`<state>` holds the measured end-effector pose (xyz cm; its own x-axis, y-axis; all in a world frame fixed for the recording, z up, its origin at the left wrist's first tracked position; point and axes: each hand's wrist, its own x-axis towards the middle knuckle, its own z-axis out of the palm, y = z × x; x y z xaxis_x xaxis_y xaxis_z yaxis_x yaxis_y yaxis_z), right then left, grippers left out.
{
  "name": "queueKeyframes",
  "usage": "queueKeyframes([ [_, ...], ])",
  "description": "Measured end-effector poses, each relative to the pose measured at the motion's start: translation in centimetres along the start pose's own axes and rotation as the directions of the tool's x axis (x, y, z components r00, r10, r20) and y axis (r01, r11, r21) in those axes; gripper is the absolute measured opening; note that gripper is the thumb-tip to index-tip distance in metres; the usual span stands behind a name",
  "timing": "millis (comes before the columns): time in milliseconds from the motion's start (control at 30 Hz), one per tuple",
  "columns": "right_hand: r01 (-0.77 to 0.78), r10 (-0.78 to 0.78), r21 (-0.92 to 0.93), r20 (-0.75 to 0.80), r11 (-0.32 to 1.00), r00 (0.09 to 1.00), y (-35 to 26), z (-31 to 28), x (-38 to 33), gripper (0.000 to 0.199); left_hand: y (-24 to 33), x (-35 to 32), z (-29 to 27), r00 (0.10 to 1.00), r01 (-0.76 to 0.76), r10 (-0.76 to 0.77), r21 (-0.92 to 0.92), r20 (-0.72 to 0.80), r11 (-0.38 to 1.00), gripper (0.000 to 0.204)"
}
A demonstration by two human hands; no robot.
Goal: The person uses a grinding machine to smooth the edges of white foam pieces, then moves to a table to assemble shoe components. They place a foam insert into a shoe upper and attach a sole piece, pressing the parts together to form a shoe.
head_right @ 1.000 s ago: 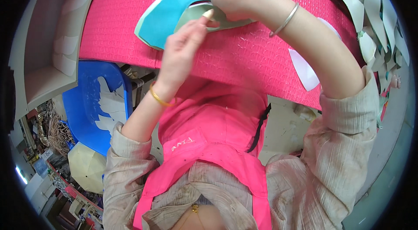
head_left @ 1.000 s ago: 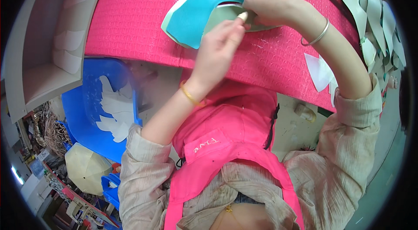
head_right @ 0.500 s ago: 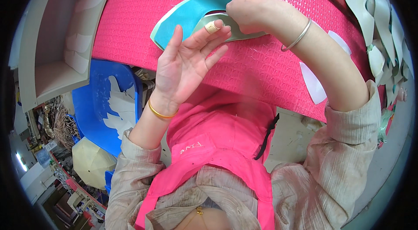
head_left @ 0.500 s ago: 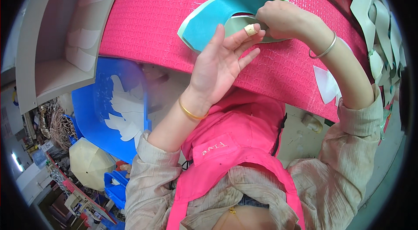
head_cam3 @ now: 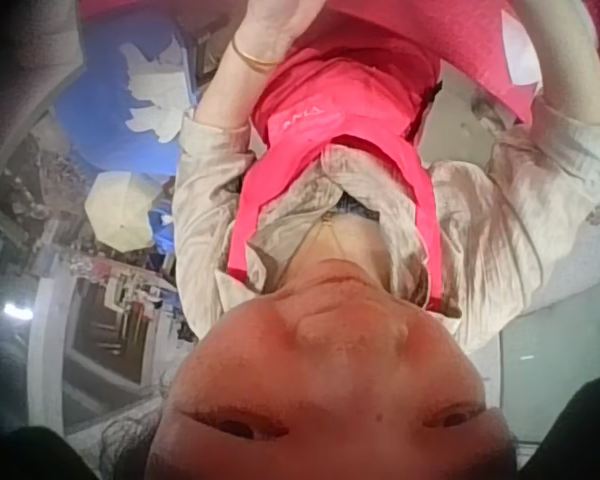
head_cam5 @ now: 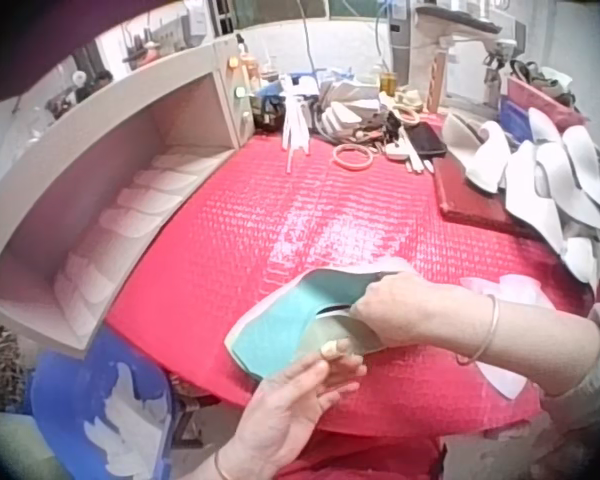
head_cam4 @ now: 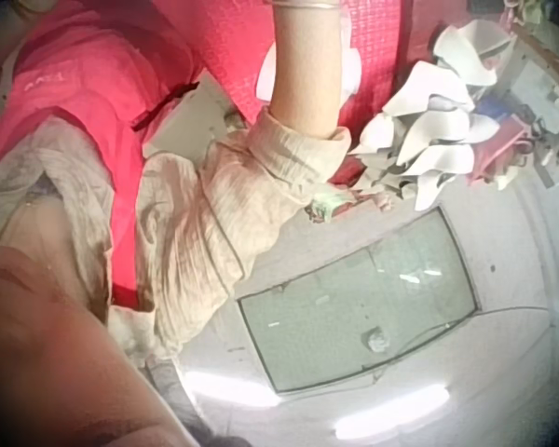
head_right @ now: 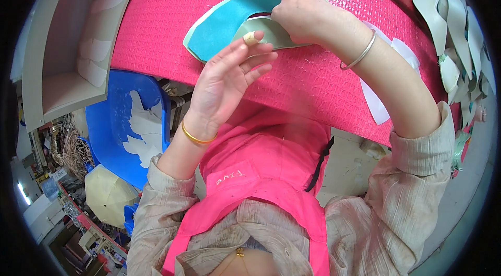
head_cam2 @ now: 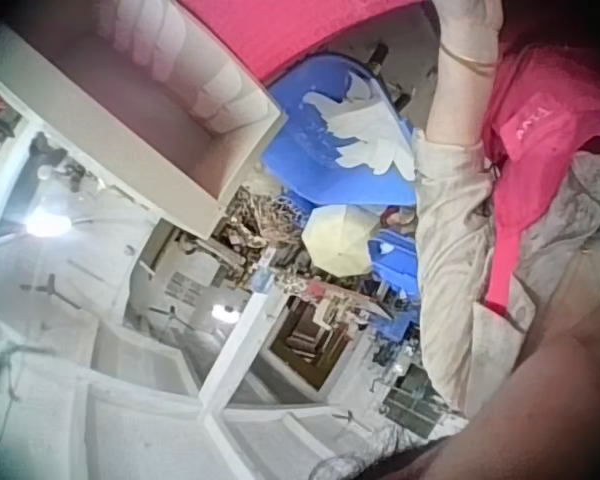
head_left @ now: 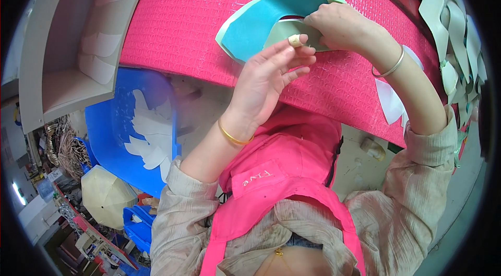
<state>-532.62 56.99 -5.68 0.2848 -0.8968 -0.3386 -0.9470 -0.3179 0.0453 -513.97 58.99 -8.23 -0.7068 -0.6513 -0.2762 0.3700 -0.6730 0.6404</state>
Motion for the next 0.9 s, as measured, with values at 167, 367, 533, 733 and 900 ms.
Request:
queueKeyframes([
  [167,-0.013,0.013,0.001,0.049,1.000,0.999,0.0,0.0,0.2,0.016,-0.1,-0.2,0.0,0.996,-0.024,0.034,0.128,-0.077,0.992,0.020],
  [367,-0.003,0.003,0.017,0.039,1.000,0.999,0.0,0.0,0.1,0.017,0.2,-0.3,-0.1,0.994,-0.104,0.111,0.474,0.013,0.874,0.019],
  [533,0.017,-0.018,0.017,0.033,1.000,0.999,0.1,0.1,0.2,0.014,-2.9,1.5,0.7,0.680,-0.494,0.498,0.838,0.538,-0.230,0.022],
  [733,0.033,-0.033,0.037,0.011,0.999,0.999,0.3,0.5,0.2,0.021,-5.1,2.2,0.0,0.731,-0.383,0.426,0.837,0.533,-0.390,0.030],
  [900,0.043,-0.032,0.119,-0.094,0.992,0.995,-0.1,0.0,-0.6,0.025,-3.5,1.5,0.1,0.791,-0.443,0.472,0.896,0.389,0.005,0.030],
])
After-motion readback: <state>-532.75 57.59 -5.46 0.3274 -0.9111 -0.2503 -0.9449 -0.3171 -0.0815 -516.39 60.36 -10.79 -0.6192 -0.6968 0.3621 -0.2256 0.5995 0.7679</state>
